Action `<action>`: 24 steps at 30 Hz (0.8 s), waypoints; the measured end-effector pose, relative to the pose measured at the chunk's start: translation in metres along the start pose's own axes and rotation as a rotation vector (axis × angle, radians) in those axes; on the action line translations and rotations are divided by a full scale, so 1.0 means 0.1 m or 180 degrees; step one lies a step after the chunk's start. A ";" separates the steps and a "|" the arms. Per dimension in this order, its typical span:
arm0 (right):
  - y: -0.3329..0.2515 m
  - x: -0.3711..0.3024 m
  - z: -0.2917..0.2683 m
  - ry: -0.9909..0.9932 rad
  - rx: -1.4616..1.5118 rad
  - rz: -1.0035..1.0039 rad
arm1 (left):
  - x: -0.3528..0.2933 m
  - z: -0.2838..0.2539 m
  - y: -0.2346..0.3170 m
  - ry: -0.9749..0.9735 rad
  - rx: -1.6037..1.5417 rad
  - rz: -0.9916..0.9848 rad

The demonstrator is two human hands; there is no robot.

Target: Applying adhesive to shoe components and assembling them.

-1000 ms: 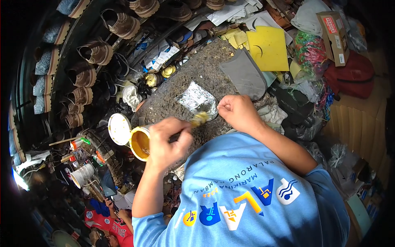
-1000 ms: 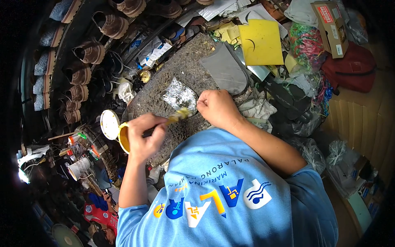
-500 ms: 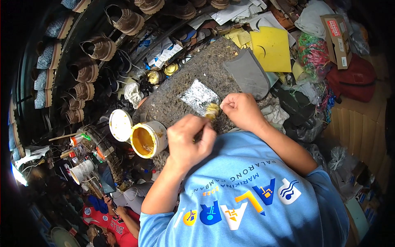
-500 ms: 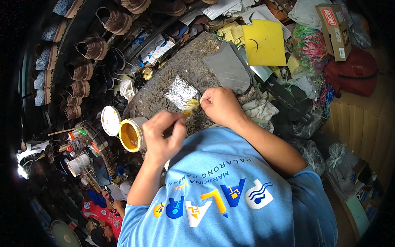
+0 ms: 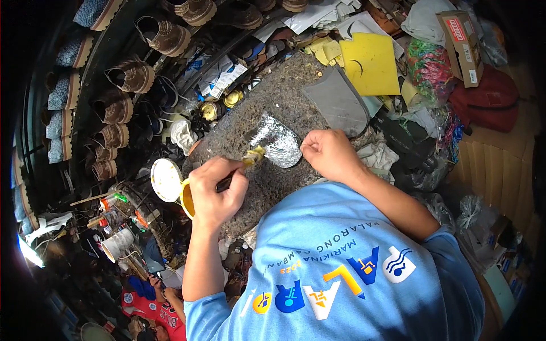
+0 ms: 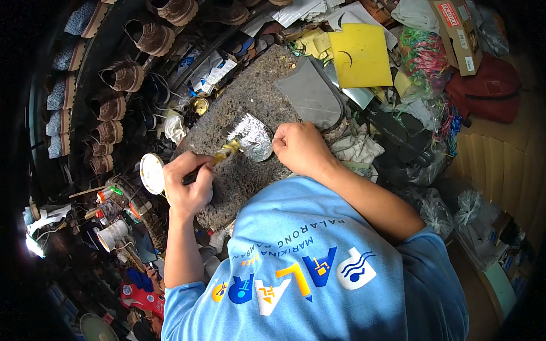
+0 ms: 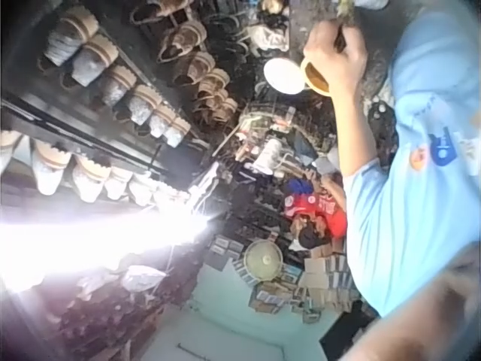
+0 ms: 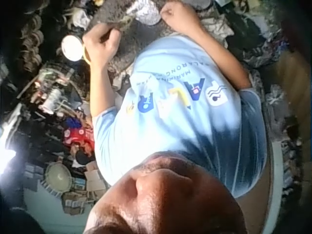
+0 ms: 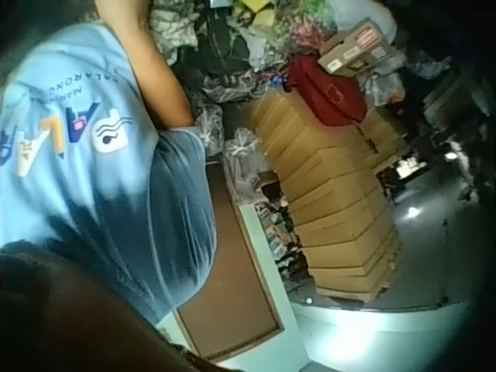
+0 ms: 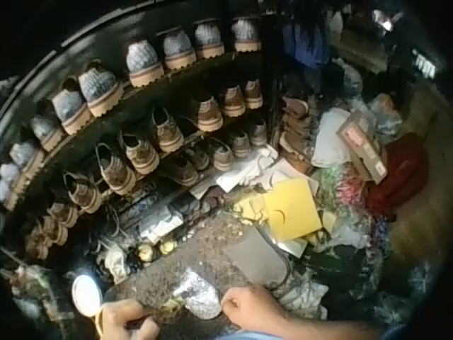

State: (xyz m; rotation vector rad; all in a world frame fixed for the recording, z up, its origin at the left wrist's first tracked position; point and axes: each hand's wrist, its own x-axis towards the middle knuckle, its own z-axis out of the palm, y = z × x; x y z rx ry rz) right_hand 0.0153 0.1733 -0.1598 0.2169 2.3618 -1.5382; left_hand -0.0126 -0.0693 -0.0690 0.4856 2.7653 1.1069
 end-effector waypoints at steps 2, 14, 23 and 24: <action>0.00 0.01 0.00 0.0007 -0.0009 0.0014 | 0.03 -0.03 0.07 -0.0078 -0.0189 0.0034; -0.02 -0.03 -0.02 -0.0034 0.0034 0.0069 | 0.20 -0.12 -0.14 -0.0064 0.0057 -0.0024; -0.04 -0.03 -0.04 -0.0041 0.0014 0.0124 | 0.24 -0.04 -0.15 0.0009 -0.0012 -0.0145; -0.02 -0.03 -0.03 -0.0035 -0.0005 0.0121 | 0.26 -0.04 -0.23 0.0094 0.0186 -0.0189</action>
